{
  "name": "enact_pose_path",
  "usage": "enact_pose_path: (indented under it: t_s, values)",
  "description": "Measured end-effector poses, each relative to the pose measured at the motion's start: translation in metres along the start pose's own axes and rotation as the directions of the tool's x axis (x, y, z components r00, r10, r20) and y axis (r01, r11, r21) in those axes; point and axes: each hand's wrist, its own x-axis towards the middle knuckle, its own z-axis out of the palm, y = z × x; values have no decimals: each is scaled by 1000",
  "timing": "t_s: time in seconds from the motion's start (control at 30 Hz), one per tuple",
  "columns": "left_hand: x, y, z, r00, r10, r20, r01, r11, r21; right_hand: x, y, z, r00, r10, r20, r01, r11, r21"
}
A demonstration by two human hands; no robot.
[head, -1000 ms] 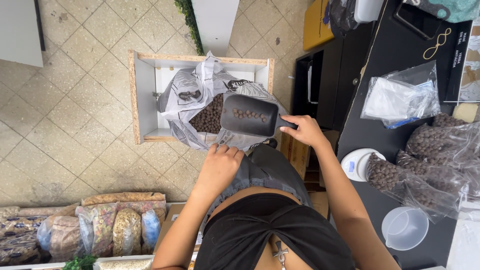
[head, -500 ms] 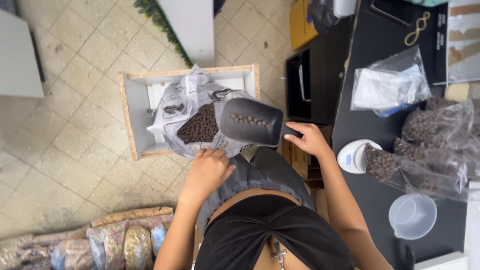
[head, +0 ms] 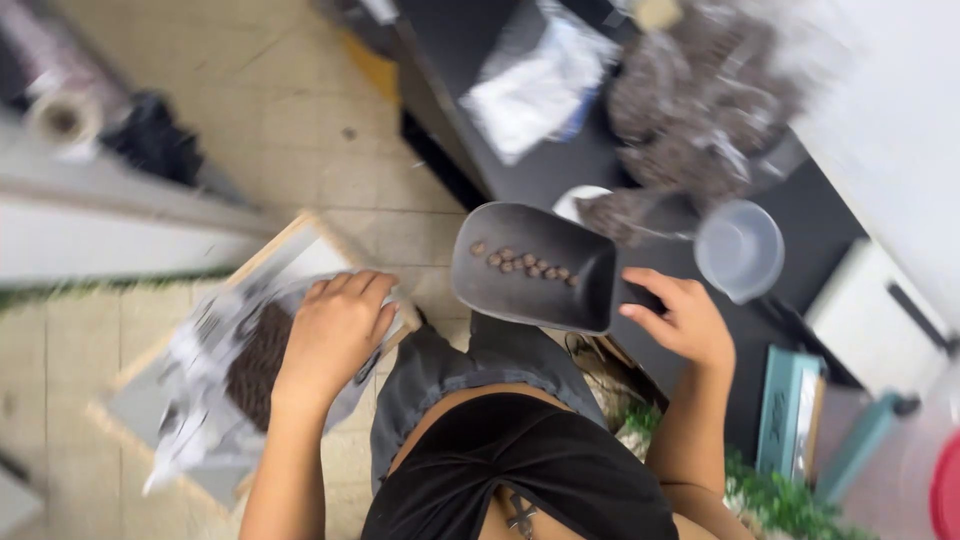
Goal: Bagging and weighing coffee beans from a bulk container into smaller retail bags using a scoop and a digital scale.
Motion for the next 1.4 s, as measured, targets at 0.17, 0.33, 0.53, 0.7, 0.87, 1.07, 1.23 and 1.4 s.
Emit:
enact_pose_path:
  t_s: [0.17,0.33,0.53,0.7,0.87,1.07,1.23,1.4]
  values:
    - [119,76,0,961,277,13,-248,882,-401,-116,12,-43,926,268,-266,-302,949,-94]
    - [193,168,22,891,430,145,-305,804,-510,-158,-16,-58,745,563,-358,-646,742,-180]
    - [237,205,72,894,432,121,-361,852,-380,-146,-19,-65,729,578,-367,-683,653,-328]
    - [247,209,85,879,465,107,-410,851,-329,-134,-16,-73,763,531,-370,-647,632,-427]
    - [251,210,79,865,479,146,-391,828,-402,-129,-15,-80,777,511,-369,-630,609,-483]
    - [252,212,76,870,456,187,-347,836,-424,-129,-14,-85,773,521,-362,-631,568,-529]
    - [253,212,75,876,451,172,-344,833,-433,-131,-13,-87,760,535,-370,-645,551,-530]
    - [251,212,71,882,450,144,-345,822,-453,-139,-11,-86,734,538,-414,-678,546,-493]
